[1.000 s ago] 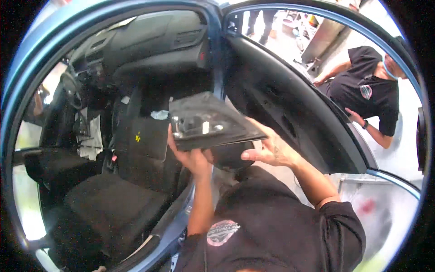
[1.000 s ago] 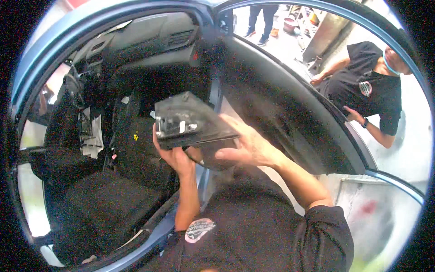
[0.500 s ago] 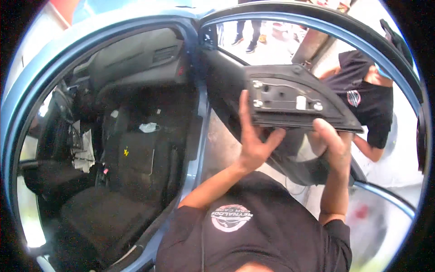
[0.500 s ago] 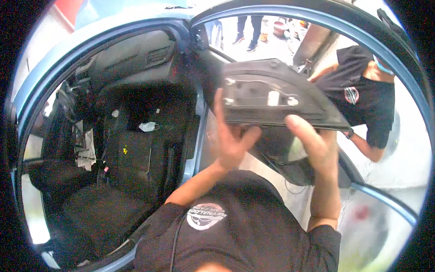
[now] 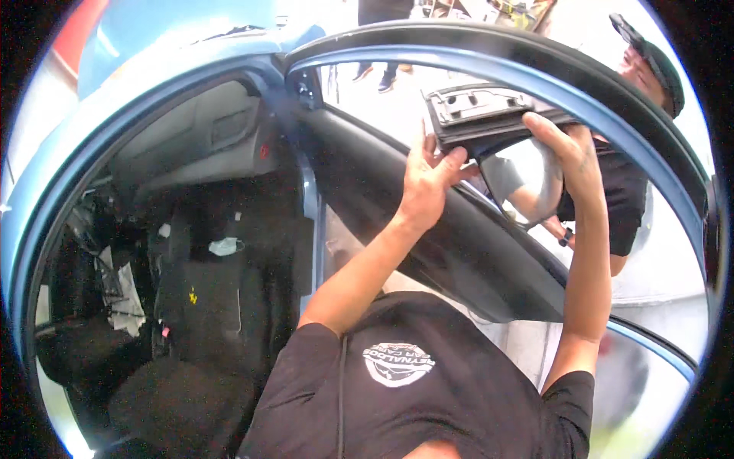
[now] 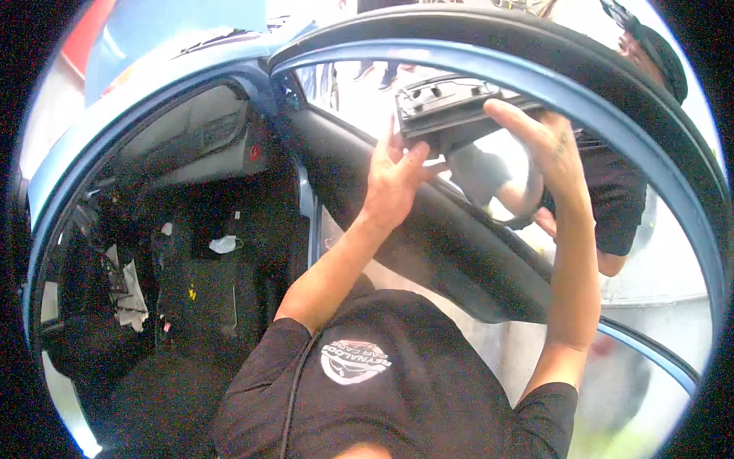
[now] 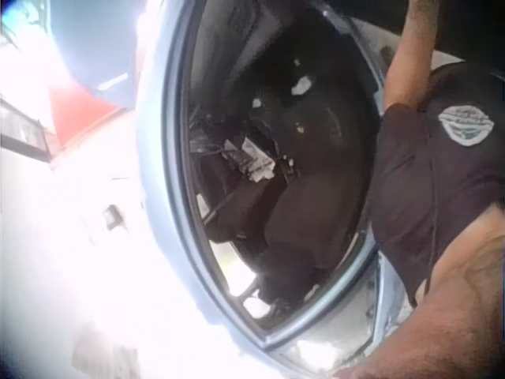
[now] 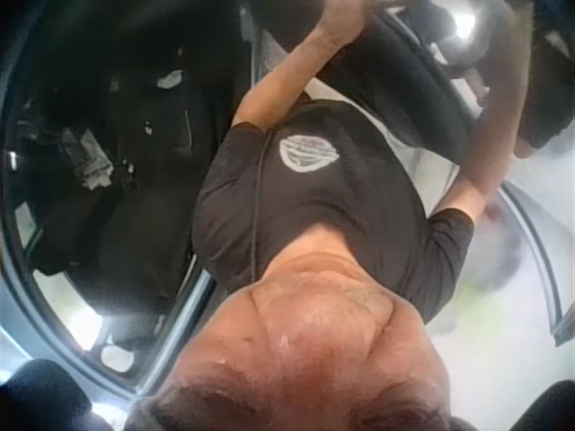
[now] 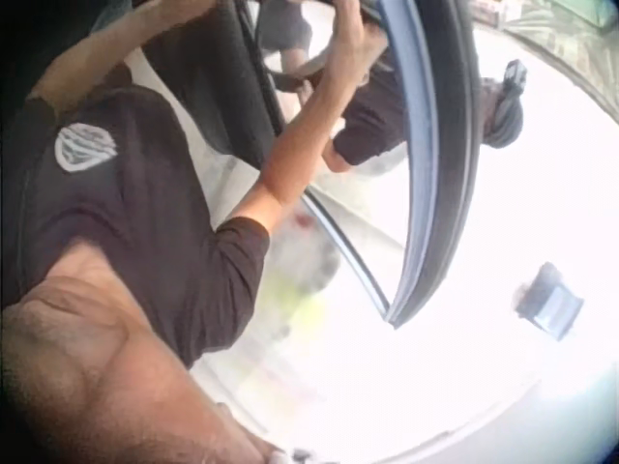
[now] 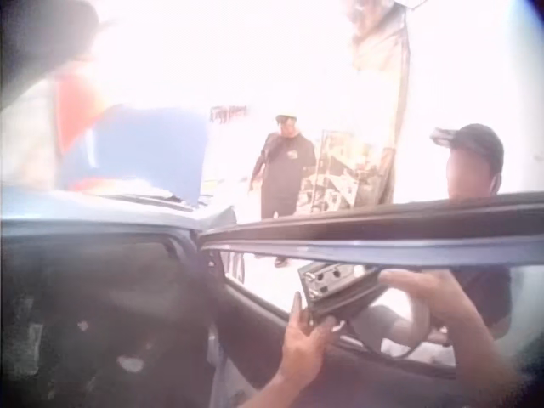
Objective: The person removes a side mirror from a blue car door using a tool, handles the mirror assembly while leaning into the car, and then reinstalls the mirror onto the car door frame.
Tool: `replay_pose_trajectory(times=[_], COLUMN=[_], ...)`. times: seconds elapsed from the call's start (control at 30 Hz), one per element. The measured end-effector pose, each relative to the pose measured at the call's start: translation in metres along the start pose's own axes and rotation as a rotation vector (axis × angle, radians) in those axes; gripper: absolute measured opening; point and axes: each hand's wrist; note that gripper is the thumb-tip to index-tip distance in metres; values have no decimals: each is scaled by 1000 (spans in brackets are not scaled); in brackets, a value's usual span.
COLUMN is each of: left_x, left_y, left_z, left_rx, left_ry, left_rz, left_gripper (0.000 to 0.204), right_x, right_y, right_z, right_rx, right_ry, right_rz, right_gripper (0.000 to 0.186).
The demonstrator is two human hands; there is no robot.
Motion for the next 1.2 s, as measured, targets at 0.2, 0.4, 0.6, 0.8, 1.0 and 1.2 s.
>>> replay_pose_trajectory(times=[0.2, 0.4, 0.6, 0.8, 1.0, 1.2], left_x=[-18, -12, 0, 53, 81, 182], left_y=[-62, -115, -124, -98, -44, -74], left_z=[-47, -108, -151, -186, -195, -200], left_rx=[66, 131, 181, 234, 459, 384], left_ry=[17, 19, -88, -163, -480, -1052], left_rz=[63, -4, -37, -141, -98, 473], left_gripper=[74, 59, 38, 47, 26, 20], right_x=[19, 6, 0, -31, 9, -15], right_y=[-72, -156, -191, -229, -236, -221], right_z=[6, 68, 121, 195, 209, 266], right_rx=[16, -45, 50, -195, -148, -144], right_ry=[6, -125, 40, -74, 14, -114], right_rz=[68, -86, -173, -217, -153, -352], right_gripper=[49, 35, 32, 37, 44, 38])
Point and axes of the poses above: each hand's wrist, its own y-axis away from the middle knuckle, its own z-axis out of the palm, x = y × z, and after that the axes turned 3 degrees about z, right-handed
